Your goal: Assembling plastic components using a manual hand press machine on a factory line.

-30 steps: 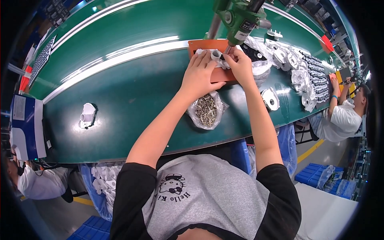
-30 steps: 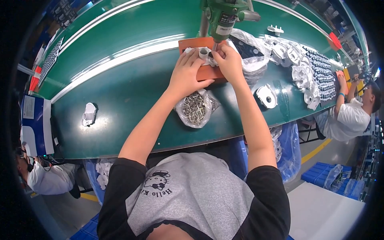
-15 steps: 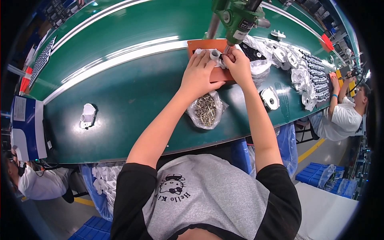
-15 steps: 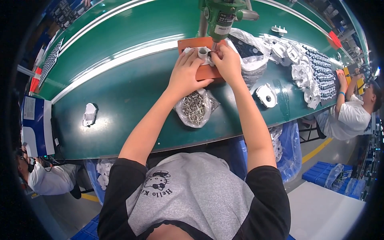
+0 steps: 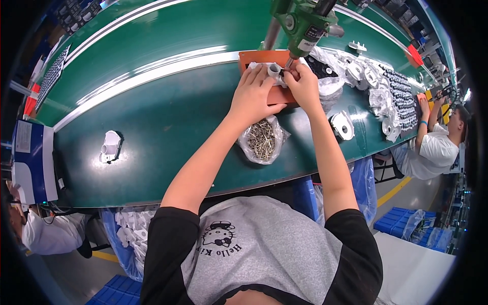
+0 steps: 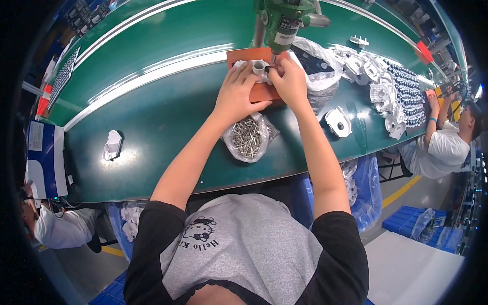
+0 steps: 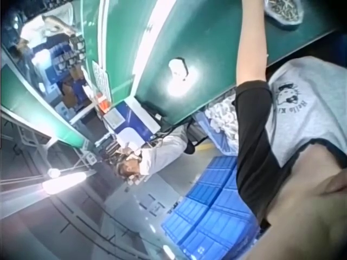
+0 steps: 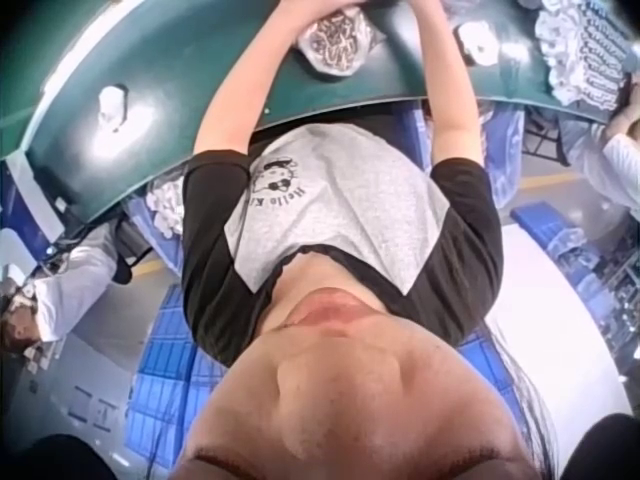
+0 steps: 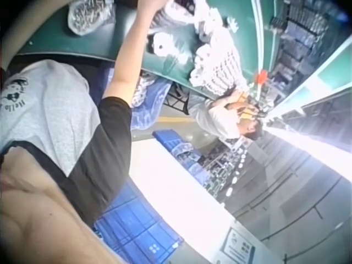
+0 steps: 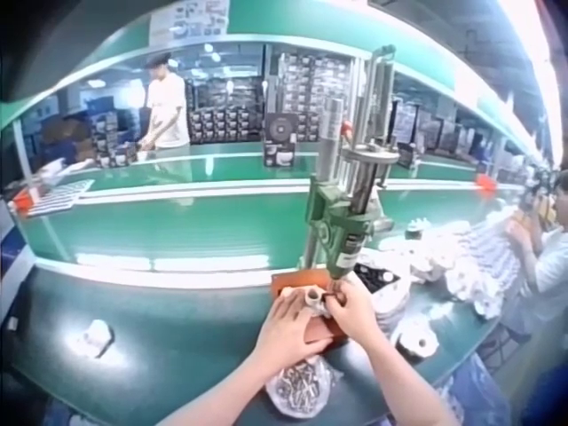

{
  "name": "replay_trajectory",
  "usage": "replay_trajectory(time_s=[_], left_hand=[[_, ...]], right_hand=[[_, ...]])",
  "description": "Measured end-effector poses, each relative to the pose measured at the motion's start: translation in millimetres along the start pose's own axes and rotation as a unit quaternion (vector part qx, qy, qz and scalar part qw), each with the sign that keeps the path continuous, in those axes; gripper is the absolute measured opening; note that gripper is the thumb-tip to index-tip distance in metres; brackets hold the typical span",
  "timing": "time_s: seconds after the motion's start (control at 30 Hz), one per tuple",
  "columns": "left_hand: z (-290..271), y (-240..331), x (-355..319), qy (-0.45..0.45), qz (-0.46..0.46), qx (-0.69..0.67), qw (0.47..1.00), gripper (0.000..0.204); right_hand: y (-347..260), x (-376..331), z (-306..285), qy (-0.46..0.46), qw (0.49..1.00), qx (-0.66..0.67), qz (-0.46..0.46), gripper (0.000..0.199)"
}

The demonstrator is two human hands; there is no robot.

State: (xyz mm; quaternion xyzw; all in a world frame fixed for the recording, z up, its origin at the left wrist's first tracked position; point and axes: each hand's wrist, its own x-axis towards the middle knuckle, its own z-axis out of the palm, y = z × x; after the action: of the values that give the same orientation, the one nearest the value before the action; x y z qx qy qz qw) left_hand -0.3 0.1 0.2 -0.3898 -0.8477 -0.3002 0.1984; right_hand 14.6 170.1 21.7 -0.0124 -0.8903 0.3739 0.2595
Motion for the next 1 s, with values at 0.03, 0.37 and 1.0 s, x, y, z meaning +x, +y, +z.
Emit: replay_trajectory(time_s=[0.03, 0.37, 1.0], left_hand=[[0.7, -0.4, 0.0, 0.003, 0.004, -0.002, 1.000, 0.066], [3.2, -1.5, -0.3, 0.018, 0.013, -0.008, 1.000, 0.064], [3.0, -1.2, -0.2, 0.020, 0.011, -0.008, 1.000, 0.064]], right_hand=[[2.7, -0.3, 0.5, 0.007, 1.000, 0.003, -0.008, 0.020], [16.1, -0.4, 3.3, -0.005, 1.000, 0.009, 0.015, 0.017], [10.2, -1.3, 3.5, 0.012, 1.000, 0.004, -0.010, 0.014]])
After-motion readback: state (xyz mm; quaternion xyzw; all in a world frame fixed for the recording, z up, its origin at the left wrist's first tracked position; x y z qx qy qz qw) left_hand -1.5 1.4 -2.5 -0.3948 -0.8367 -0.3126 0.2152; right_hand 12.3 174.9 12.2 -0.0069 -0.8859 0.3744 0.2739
